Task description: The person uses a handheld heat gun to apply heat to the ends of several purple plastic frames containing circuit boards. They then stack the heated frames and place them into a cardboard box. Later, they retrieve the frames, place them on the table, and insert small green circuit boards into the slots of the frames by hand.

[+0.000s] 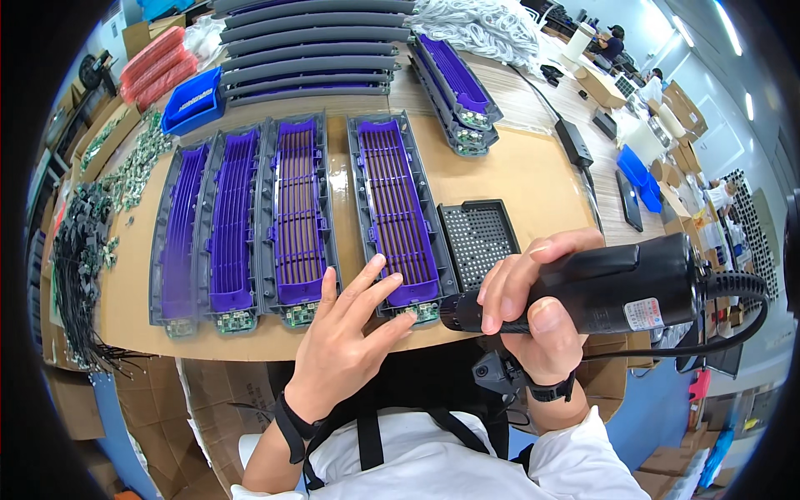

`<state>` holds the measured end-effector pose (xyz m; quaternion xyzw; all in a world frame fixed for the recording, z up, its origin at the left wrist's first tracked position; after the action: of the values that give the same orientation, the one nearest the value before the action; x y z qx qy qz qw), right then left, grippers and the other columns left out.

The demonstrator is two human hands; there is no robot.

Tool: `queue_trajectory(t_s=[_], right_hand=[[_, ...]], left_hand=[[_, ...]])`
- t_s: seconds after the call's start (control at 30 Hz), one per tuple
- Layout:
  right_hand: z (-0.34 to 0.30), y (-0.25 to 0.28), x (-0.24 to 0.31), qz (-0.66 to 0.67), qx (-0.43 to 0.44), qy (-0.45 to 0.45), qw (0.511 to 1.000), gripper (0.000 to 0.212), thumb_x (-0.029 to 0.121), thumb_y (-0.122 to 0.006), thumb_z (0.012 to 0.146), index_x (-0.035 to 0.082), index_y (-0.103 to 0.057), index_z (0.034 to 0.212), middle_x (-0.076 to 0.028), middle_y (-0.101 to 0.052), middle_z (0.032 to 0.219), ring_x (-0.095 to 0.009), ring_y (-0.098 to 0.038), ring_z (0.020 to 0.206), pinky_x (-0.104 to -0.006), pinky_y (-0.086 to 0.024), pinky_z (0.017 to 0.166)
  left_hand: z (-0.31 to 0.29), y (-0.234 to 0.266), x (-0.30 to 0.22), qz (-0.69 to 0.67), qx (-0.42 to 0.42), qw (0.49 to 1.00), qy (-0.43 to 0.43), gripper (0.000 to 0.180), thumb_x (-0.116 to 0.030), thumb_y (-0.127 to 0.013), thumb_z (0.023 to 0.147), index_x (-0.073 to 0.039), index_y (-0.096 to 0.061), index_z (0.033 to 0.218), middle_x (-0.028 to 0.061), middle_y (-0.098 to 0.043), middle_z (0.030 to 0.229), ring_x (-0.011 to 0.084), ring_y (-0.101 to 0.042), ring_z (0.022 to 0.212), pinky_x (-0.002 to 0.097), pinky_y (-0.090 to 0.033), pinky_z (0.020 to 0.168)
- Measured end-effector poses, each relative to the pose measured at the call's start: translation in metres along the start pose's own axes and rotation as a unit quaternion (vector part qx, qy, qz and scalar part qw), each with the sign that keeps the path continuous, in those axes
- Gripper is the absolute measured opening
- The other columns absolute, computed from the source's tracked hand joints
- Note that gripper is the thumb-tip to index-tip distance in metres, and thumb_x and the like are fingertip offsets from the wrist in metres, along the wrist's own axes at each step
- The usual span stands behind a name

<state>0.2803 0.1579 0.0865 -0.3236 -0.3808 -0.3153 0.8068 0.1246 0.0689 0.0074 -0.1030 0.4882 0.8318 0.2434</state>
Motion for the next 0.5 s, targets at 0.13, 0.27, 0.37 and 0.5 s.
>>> queue_trajectory(t_s=[0.13,0.27,0.37,0.5], right_hand=[[0.0002,-0.0016,0.0006,0.002,0.002,0.002,1.0,0.045,0.007,-0.072,0.08,0.002,-0.041,0.111,-0.008,-0.056,0.067,-0.015,-0.059,0.062,-0.0286,-0.051,0.059],[-0.0007,-0.0033,0.0014,0.002,-0.001,-0.014,1.0,0.045,0.007,-0.072,0.08,0.002,-0.041,0.112,-0.008,-0.056,0.067,-0.015,-0.059,0.062,-0.0287,-0.052,0.059],[0.0004,-0.0032,-0.0003,-0.028,0.01,-0.009,1.0,0.044,0.014,-0.071,0.082,0.002,-0.04,0.112,-0.007,-0.055,0.066,-0.016,-0.058,0.059,-0.03,-0.05,0.059],[0.0031,-0.0046,-0.0023,-0.077,0.016,-0.011,0.997,0.045,0.026,-0.07,0.085,0.003,-0.041,0.111,-0.006,-0.052,0.065,-0.019,-0.056,0.052,-0.0327,-0.047,0.058]], left_hand=[[0.0008,0.0017,-0.0001,0.008,-0.002,1.0,-0.019,0.022,-0.016,-0.075,0.076,-0.017,-0.069,0.097,0.008,-0.057,0.128,0.0286,-0.046,0.131,0.0602,-0.03,0.107],[-0.0002,0.0007,0.001,0.006,-0.001,1.0,-0.019,0.023,-0.016,-0.075,0.076,-0.017,-0.068,0.099,0.0079,-0.057,0.128,0.0285,-0.047,0.131,0.0602,-0.03,0.107],[0.0001,0.0009,0.0009,0.005,-0.001,1.0,-0.02,0.023,-0.016,-0.074,0.076,-0.017,-0.068,0.099,0.0079,-0.057,0.128,0.0281,-0.047,0.131,0.0602,-0.03,0.107],[0.0006,0.0006,0.0008,0.003,0.002,1.0,-0.019,0.023,-0.016,-0.074,0.077,-0.017,-0.068,0.099,0.008,-0.057,0.127,0.0274,-0.048,0.13,0.0603,-0.029,0.107]])
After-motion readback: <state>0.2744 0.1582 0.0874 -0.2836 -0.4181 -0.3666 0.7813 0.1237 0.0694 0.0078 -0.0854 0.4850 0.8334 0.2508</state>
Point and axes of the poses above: each hand's wrist, its own z-axis towards the middle knuckle, its own y-axis out of the back of the hand, x = y × z, the point moved 3 cm from there along z, towards the middle knuckle
